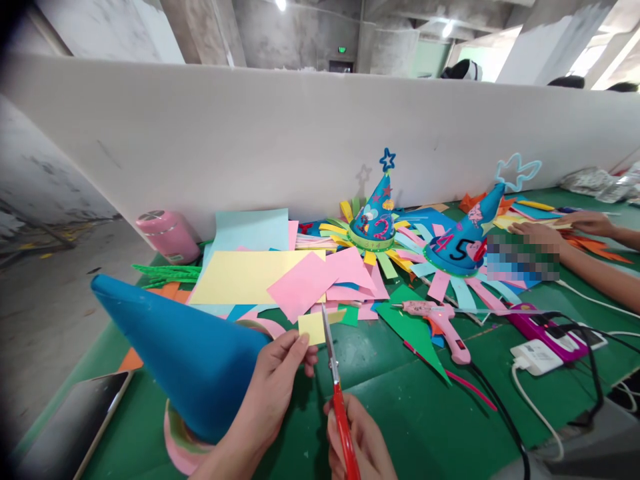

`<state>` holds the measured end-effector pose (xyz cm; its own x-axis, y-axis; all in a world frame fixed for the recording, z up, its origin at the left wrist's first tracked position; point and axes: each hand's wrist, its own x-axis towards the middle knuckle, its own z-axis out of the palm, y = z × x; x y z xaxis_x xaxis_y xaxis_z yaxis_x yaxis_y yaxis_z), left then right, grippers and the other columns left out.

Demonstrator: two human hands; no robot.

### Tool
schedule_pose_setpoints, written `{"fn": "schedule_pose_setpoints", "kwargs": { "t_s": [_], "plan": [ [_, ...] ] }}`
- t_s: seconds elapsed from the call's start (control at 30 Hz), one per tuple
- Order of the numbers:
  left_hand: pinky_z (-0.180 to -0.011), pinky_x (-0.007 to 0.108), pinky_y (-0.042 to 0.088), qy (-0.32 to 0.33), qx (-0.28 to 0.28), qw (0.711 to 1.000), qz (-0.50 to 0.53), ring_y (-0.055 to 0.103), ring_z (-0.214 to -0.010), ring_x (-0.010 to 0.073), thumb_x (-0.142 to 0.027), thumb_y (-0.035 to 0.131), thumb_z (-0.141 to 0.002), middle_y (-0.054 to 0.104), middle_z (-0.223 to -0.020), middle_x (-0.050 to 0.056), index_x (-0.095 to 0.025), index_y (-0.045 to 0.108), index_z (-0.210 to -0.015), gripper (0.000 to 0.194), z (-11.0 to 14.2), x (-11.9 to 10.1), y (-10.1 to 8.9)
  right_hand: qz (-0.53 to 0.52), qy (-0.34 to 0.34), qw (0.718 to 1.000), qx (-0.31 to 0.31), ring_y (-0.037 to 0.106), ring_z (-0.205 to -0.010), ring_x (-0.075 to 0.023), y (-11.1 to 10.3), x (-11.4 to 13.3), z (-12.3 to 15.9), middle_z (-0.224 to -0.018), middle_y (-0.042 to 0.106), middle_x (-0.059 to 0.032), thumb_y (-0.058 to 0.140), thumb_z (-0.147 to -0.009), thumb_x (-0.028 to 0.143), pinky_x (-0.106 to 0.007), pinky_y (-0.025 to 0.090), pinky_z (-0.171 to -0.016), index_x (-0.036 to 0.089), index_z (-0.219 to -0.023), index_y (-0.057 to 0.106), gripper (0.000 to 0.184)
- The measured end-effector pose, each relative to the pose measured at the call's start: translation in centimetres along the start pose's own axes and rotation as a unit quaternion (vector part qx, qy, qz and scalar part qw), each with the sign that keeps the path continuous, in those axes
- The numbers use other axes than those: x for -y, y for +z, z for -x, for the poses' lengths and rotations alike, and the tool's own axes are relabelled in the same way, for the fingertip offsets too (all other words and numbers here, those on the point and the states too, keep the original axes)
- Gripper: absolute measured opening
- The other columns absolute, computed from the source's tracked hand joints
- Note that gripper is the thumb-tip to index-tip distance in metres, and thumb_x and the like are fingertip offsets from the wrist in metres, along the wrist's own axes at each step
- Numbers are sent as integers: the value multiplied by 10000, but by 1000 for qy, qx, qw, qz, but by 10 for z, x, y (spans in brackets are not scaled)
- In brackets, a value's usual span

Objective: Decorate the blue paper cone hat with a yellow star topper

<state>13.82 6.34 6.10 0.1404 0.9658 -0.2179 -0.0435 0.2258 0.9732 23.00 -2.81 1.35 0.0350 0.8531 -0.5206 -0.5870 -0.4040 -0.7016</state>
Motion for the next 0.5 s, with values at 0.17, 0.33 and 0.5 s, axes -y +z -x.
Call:
{"fn": "schedule_pose_setpoints", "kwargs": {
  "t_s": [0.17, 0.33, 0.5],
  "plan": [
    [-515, 207, 382, -10, 20, 1000, 4, 486, -497, 96, -325, 529, -757, 567, -553, -6, -150, 558, -557, 267, 0, -2, 1, 27, -23, 999, 19, 251, -307, -15, -8, 14, -11, -454, 350, 109, 675, -582, 545, -139, 209, -307, 199, -765, 517, 421],
    [-538, 216, 409, -11, 123, 992, -17, 517, -541, 119, -326, 540, -748, 558, -543, 3, -156, 552, -524, 281, 4, -6, 1, 121, -160, 979, -48, 404, -464, -44, -2, 54, -11, -670, 508, 45, 678, -679, 369, -153, 318, -402, 194, -882, 526, 308],
    [-529, 224, 404, -10, 187, 982, -26, 507, -533, 127, -338, 541, -747, 548, -537, 12, -155, 553, -526, 286, 6, -7, 0, 130, -227, 964, -56, 455, -541, -69, 7, 74, -18, -740, 522, 31, 711, -644, 294, -175, 369, -458, 203, -896, 556, 309]
  ]
}}
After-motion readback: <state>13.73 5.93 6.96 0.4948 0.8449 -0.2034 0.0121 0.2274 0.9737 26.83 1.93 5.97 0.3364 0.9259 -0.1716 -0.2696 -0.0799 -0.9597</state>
